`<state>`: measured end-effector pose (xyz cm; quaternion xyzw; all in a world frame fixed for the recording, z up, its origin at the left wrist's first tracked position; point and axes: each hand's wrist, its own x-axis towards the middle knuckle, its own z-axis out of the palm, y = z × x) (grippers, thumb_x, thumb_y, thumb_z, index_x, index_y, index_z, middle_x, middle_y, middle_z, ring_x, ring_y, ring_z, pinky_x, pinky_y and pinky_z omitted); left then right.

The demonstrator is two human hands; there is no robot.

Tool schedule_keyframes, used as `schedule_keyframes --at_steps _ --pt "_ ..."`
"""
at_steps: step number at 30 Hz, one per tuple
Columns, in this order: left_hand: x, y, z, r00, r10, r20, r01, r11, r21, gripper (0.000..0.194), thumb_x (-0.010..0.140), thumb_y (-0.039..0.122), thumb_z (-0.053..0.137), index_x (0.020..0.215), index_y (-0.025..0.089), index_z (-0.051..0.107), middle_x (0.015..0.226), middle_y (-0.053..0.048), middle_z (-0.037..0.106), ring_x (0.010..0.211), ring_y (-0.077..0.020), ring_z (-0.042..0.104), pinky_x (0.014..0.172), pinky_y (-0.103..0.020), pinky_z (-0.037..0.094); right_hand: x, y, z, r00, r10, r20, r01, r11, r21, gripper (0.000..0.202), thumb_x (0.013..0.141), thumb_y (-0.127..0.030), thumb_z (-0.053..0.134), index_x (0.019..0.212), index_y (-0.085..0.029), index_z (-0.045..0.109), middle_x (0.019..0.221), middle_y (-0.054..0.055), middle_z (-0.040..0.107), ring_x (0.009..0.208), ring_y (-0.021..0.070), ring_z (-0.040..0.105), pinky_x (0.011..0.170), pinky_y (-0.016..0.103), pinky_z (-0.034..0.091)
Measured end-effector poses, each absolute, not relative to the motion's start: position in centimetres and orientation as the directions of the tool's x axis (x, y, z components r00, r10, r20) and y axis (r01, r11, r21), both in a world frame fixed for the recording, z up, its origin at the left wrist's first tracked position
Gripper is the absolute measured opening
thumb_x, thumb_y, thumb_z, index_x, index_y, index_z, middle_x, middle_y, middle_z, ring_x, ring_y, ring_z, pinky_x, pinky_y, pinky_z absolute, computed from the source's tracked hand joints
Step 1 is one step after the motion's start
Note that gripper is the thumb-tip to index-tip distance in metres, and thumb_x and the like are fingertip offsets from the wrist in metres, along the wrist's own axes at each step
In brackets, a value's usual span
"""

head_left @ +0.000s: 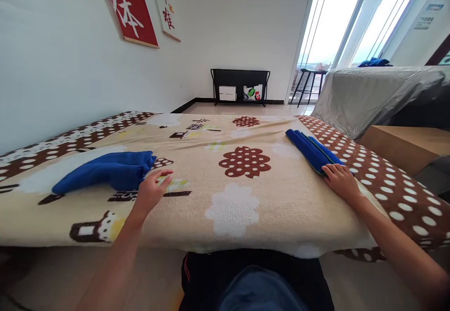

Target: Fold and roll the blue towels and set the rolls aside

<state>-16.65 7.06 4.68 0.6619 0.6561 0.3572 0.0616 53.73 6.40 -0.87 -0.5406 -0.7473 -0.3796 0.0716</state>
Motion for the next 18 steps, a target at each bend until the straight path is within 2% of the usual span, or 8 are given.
schedule_keyframes --at_steps 2,4,7,9,11,14,16,18 --pt "-18.6 8.5 5.6 -0.178 0.881 0.438 0.903 -0.03 0.429 0.036 0.089 0.032 0.052 0.118 0.014 0.061 0.136 -0.013 0.058 0.127 -0.0303 0.051 0.108 -0.043 0.037 53.6 6.1 -1.6 -0.401 0.76 0.513 0.856 0.11 0.505 0.031 0.089 -0.019 0.05 0.118 -0.015 0.062 0.117 0.012 0.064 0.107 0.0268 0.053 0.094 0.039 0.034" --pt "-20.1 9.0 6.2 -0.25 0.842 0.479 0.939 0.09 0.332 0.039 0.088 0.028 0.054 0.123 0.012 0.055 0.149 -0.018 0.042 0.137 -0.037 0.038 0.11 -0.055 0.029 53.6 5.9 -2.0 -0.386 0.769 0.509 0.858 0.097 0.504 0.032 0.09 -0.018 0.048 0.119 -0.015 0.062 0.119 0.013 0.064 0.109 0.0278 0.053 0.096 0.041 0.034" --pt "-21.5 8.6 6.3 -0.322 0.74 0.59 0.947 0.254 0.198 0.049 0.087 0.03 0.06 0.13 0.013 0.045 0.159 -0.022 0.021 0.14 -0.0449 0.025 0.103 -0.065 0.029 53.4 5.5 -2.4 -0.347 0.778 0.524 0.885 0.088 0.456 0.034 0.09 -0.017 0.047 0.121 -0.017 0.061 0.125 0.014 0.062 0.114 0.0294 0.052 0.099 0.045 0.033" --pt "-22.2 8.0 5.9 -0.344 0.656 0.672 0.932 0.325 0.16 0.057 0.085 0.033 0.066 0.132 0.013 0.041 0.159 -0.023 0.017 0.139 -0.0479 0.023 0.1 -0.067 0.03 53.3 5.0 -2.6 -0.321 0.771 0.549 0.911 0.093 0.401 0.039 0.089 -0.017 0.046 0.126 -0.019 0.058 0.132 0.014 0.059 0.117 0.0306 0.052 0.101 0.048 0.032" --pt "-23.0 7.6 5.3 -0.389 0.627 0.675 0.909 0.382 0.168 0.059 0.082 0.036 0.07 0.129 0.013 0.044 0.155 -0.023 0.025 0.135 -0.0496 0.027 0.098 -0.067 0.03 53.0 4.3 -2.7 -0.296 0.758 0.582 0.936 0.109 0.334 0.045 0.088 -0.018 0.045 0.132 -0.022 0.055 0.139 0.014 0.055 0.12 0.0324 0.053 0.102 0.051 0.032" --pt "-24.4 7.5 4.7 -0.447 0.708 0.547 0.889 0.417 0.186 0.04 0.084 0.036 0.068 0.114 0.011 0.056 0.131 -0.017 0.05 0.123 -0.0453 0.04 0.094 -0.063 0.037 52.6 3.2 -2.6 -0.257 0.745 0.615 0.962 0.135 0.238 0.049 0.088 -0.02 0.044 0.136 -0.026 0.053 0.145 0.014 0.05 0.122 0.0353 0.053 0.101 0.052 0.031" --pt "-25.2 7.6 4.6 -0.429 0.76 0.489 0.902 0.386 0.193 0.028 0.088 0.032 0.062 0.105 0.011 0.061 0.118 -0.015 0.054 0.116 -0.0415 0.046 0.089 -0.056 0.042 52.2 2.7 -2.3 -0.225 0.739 0.636 0.973 0.132 0.19 0.05 0.088 -0.021 0.043 0.136 -0.028 0.052 0.144 0.015 0.051 0.121 0.0362 0.054 0.099 0.052 0.031" --pt "-25.5 7.6 4.9 -0.398 0.773 0.495 0.917 0.343 0.201 0.025 0.09 0.032 0.057 0.103 0.011 0.063 0.115 -0.015 0.054 0.114 -0.0393 0.048 0.086 -0.05 0.044 51.7 2.5 -1.9 -0.187 0.724 0.664 0.982 0.117 0.149 0.048 0.089 -0.022 0.043 0.135 -0.028 0.053 0.141 0.016 0.054 0.118 0.0363 0.055 0.098 0.052 0.031"
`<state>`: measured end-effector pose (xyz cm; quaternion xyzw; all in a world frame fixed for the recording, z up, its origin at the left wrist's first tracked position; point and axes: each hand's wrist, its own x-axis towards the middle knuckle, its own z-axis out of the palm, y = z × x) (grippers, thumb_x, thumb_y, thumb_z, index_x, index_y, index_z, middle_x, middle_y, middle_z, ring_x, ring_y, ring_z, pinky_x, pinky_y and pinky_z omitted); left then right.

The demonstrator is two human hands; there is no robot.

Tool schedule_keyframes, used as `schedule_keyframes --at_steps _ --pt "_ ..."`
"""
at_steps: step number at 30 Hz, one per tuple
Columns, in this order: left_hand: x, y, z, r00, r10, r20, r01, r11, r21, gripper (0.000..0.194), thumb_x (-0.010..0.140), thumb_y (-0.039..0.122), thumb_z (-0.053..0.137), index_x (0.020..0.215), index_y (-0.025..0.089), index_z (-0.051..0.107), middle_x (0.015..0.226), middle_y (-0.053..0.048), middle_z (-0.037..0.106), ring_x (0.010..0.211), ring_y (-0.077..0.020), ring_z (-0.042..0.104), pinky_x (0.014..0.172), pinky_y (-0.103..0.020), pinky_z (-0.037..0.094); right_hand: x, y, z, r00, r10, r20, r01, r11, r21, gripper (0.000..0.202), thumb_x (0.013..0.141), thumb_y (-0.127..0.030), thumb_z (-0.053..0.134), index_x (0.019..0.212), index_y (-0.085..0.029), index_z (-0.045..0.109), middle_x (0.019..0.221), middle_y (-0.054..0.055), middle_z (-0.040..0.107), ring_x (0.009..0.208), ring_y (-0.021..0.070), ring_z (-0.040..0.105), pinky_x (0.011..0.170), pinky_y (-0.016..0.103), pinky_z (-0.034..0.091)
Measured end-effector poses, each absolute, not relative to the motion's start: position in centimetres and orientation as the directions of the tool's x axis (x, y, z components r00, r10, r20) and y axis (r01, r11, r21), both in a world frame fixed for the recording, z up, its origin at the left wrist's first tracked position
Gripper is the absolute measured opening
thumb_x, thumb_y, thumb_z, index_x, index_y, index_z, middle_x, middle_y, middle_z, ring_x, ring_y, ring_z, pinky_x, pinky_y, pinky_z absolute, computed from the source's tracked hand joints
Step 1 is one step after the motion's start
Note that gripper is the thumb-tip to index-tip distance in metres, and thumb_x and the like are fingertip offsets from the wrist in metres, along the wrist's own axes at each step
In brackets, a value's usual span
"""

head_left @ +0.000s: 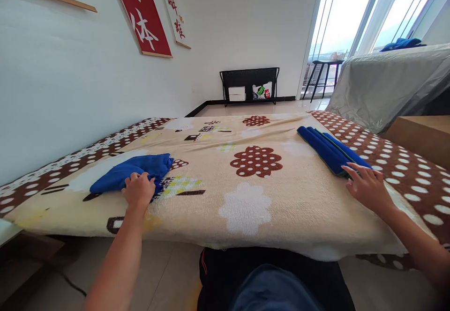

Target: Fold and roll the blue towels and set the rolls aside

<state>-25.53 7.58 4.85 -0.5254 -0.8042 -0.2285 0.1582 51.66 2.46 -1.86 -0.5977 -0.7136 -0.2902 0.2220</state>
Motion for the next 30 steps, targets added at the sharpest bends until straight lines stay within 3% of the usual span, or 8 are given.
schedule_keyframes --at_steps 5,8,10,11,15,20,26,30 --pt "-21.9 7.4 6.0 -0.301 0.746 0.594 0.95 0.178 0.258 0.032 0.093 0.041 0.05 0.105 0.015 0.064 0.107 -0.011 0.058 0.105 -0.0285 0.054 0.089 -0.038 0.044 48.1 2.2 0.1 -0.165 0.684 0.711 0.983 0.175 0.06 0.038 0.089 -0.024 0.048 0.125 -0.023 0.059 0.129 0.014 0.061 0.114 0.0318 0.058 0.102 0.049 0.032" --pt "-16.0 7.3 6.9 -0.314 0.69 0.652 0.848 -0.104 0.519 0.032 0.088 0.046 0.055 0.092 0.016 0.064 0.093 -0.007 0.061 0.091 -0.0226 0.056 0.09 -0.034 0.043 43.7 1.9 1.9 -0.218 0.659 0.719 0.944 0.329 -0.015 0.029 0.091 -0.026 0.051 0.117 -0.022 0.062 0.122 0.011 0.065 0.11 0.027 0.06 0.1 0.044 0.036" --pt "-11.2 7.1 7.3 -0.35 0.751 0.56 0.627 -0.256 0.735 0.031 0.083 0.048 0.059 0.087 0.017 0.063 0.081 -0.003 0.06 0.079 -0.0189 0.054 0.081 -0.031 0.044 39.9 1.7 3.2 -0.278 0.643 0.714 0.88 0.469 -0.08 0.025 0.092 -0.026 0.051 0.114 -0.022 0.063 0.119 0.009 0.067 0.108 0.0249 0.061 0.097 0.042 0.038" --pt "-8.8 6.9 7.4 -0.317 0.782 0.536 0.579 -0.288 0.763 0.033 0.084 0.05 0.058 0.086 0.017 0.063 0.077 -0.002 0.059 0.073 -0.0171 0.052 0.075 -0.029 0.044 37.9 1.6 3.9 -0.31 0.642 0.701 0.836 0.535 -0.12 0.024 0.092 -0.026 0.051 0.113 -0.023 0.063 0.118 0.009 0.067 0.108 0.0246 0.061 0.097 0.043 0.038" --pt "-1.0 5.2 7.7 -0.168 0.868 0.468 0.432 -0.362 0.826 0.036 0.086 0.054 0.057 0.08 0.018 0.063 0.071 0.001 0.056 0.065 -0.0132 0.05 0.062 -0.023 0.04 30.5 1.0 6.3 -0.382 0.704 0.599 0.628 0.673 -0.39 0.019 0.095 -0.03 0.051 0.107 -0.024 0.064 0.108 0.006 0.07 0.103 0.0223 0.062 0.095 0.041 0.041" --pt "3.8 1.8 8.3 0.148 0.922 0.358 0.219 -0.383 0.897 0.03 0.085 0.048 0.063 0.08 0.018 0.062 0.073 0.002 0.055 0.067 -0.0118 0.048 0.063 -0.022 0.039 25.2 0.7 7.8 -0.391 0.805 0.446 0.42 0.587 -0.692 0.024 0.096 -0.042 0.052 0.098 -0.023 0.067 0.092 0.003 0.071 0.08 0.0162 0.062 0.071 0.03 0.046" --pt "4.5 -0.2 8.3 0.294 0.913 0.282 0.208 -0.349 0.914 0.027 0.085 0.044 0.066 0.086 0.017 0.066 0.079 0.0 0.062 0.073 -0.0135 0.055 0.068 -0.024 0.044 23.7 0.6 7.2 -0.412 0.852 0.321 0.447 0.497 -0.744 0.029 0.082 -0.048 0.069 0.08 -0.02 0.063 0.071 -0.002 0.064 0.062 0.0113 0.052 0.057 0.025 0.037" --pt "4.4 -0.4 8.2 0.304 0.915 0.265 0.225 -0.34 0.913 0.026 0.085 0.043 0.067 0.091 0.017 0.069 0.084 -0.002 0.068 0.077 -0.0165 0.061 0.072 -0.026 0.049 23.3 0.4 6.9 -0.401 0.87 0.286 0.504 0.47 -0.724 0.021 0.077 -0.033 0.07 0.068 -0.02 0.056 0.062 -0.003 0.059 0.057 0.0099 0.049 0.054 0.024 0.032"
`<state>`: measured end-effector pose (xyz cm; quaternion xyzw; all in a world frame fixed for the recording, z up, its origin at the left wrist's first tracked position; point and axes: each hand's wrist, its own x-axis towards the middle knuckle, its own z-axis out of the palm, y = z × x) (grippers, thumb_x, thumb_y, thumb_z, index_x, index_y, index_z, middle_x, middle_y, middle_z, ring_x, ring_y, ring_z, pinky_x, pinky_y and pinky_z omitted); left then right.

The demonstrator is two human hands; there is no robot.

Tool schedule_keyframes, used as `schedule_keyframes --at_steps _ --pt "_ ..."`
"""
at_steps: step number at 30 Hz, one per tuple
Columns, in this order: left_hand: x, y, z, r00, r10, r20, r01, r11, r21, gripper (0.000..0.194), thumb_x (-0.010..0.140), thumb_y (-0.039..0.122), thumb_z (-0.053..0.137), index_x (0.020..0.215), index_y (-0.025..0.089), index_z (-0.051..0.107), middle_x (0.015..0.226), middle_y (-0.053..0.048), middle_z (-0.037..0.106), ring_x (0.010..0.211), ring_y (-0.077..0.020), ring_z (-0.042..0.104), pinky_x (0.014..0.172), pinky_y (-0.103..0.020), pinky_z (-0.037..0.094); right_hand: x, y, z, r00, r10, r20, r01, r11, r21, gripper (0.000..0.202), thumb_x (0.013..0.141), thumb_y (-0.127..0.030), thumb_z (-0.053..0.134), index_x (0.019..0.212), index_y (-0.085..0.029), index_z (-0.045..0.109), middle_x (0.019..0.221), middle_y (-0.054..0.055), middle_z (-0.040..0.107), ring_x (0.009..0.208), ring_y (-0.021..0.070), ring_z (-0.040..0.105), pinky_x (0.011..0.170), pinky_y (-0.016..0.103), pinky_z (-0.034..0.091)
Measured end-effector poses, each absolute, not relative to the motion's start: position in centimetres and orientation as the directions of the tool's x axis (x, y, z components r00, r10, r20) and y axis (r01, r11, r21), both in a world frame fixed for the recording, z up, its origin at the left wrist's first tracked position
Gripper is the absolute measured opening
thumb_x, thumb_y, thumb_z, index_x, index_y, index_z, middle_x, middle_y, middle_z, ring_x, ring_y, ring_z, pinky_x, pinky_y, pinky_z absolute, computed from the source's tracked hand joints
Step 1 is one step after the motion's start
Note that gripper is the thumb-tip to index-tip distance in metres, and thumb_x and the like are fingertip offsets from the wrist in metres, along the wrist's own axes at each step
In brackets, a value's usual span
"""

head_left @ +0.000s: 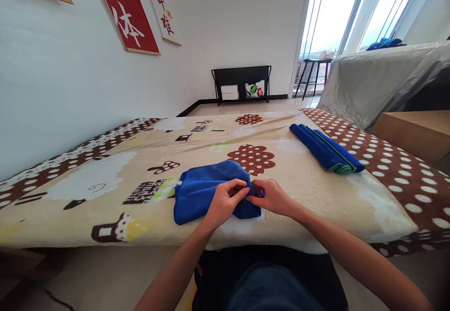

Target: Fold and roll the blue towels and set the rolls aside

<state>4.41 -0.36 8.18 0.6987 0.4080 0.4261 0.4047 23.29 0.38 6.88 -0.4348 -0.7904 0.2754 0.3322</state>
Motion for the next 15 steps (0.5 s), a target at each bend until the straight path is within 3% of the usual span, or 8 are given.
schedule_keyframes --at_steps 4,6,8,11,13,15 --pt "4.7 -1.8 8.3 0.249 0.859 0.447 0.359 -0.511 0.781 0.019 0.09 0.035 0.06 0.096 0.02 0.069 0.095 -0.005 0.07 0.088 -0.0199 0.064 0.082 -0.032 0.051 23.2 0.9 7.0 -0.346 0.891 0.295 0.486 0.439 -0.756 0.017 0.071 -0.018 0.063 0.061 -0.019 0.05 0.057 -0.004 0.054 0.055 0.0093 0.044 0.053 0.024 0.029" --pt "5.0 -3.3 8.1 0.221 0.748 0.625 0.432 -0.65 0.625 0.018 0.092 0.029 0.055 0.102 0.022 0.068 0.099 -0.007 0.069 0.094 -0.0216 0.063 0.087 -0.035 0.051 23.3 1.4 7.3 -0.316 0.899 0.302 0.354 0.407 -0.842 0.012 0.072 -0.02 0.061 0.063 -0.019 0.052 0.059 -0.004 0.053 0.057 0.01 0.044 0.054 0.025 0.031" --pt "5.6 -5.0 7.5 0.365 0.57 0.736 0.411 -0.808 0.422 0.021 0.092 0.022 0.05 0.105 0.022 0.066 0.092 -0.007 0.069 0.09 -0.0212 0.064 0.084 -0.036 0.051 23.2 1.9 7.8 -0.302 0.903 0.305 0.131 0.357 -0.925 0.009 0.076 -0.027 0.062 0.071 -0.02 0.058 0.066 -0.003 0.057 0.062 0.0114 0.048 0.058 0.025 0.036" --pt "7.0 -6.2 6.2 0.729 0.371 0.576 0.299 -0.929 0.219 0.031 0.094 0.018 0.043 0.116 0.02 0.064 0.099 -0.009 0.071 0.098 -0.0225 0.065 0.087 -0.036 0.052 22.9 1.9 8.9 -0.283 0.916 0.285 -0.165 0.246 -0.955 0.018 0.078 -0.037 0.067 0.086 -0.022 0.063 0.081 -0.001 0.064 0.074 0.0139 0.055 0.067 0.026 0.044" --pt "7.9 -5.7 5.1 0.799 0.436 0.413 0.389 -0.9 0.198 0.037 0.096 0.022 0.042 0.129 0.018 0.058 0.117 -0.013 0.068 0.112 -0.0262 0.063 0.096 -0.04 0.05 22.7 1.6 9.6 -0.266 0.932 0.248 -0.291 0.167 -0.942 0.025 0.076 -0.04 0.072 0.093 -0.024 0.065 0.086 -0.001 0.066 0.079 0.0148 0.058 0.071 0.027 0.046" --pt "8.3 -4.5 4.0 0.734 0.598 0.323 0.56 -0.801 0.212 0.038 0.098 0.03 0.042 0.129 0.016 0.057 0.117 -0.016 0.068 0.111 -0.0295 0.064 0.095 -0.043 0.05 22.8 1.1 10.1 -0.254 0.946 0.203 -0.38 0.095 -0.92 0.03 0.073 -0.041 0.075 0.096 -0.025 0.065 0.088 -0.001 0.066 0.078 0.015 0.059 0.071 0.028 0.048"
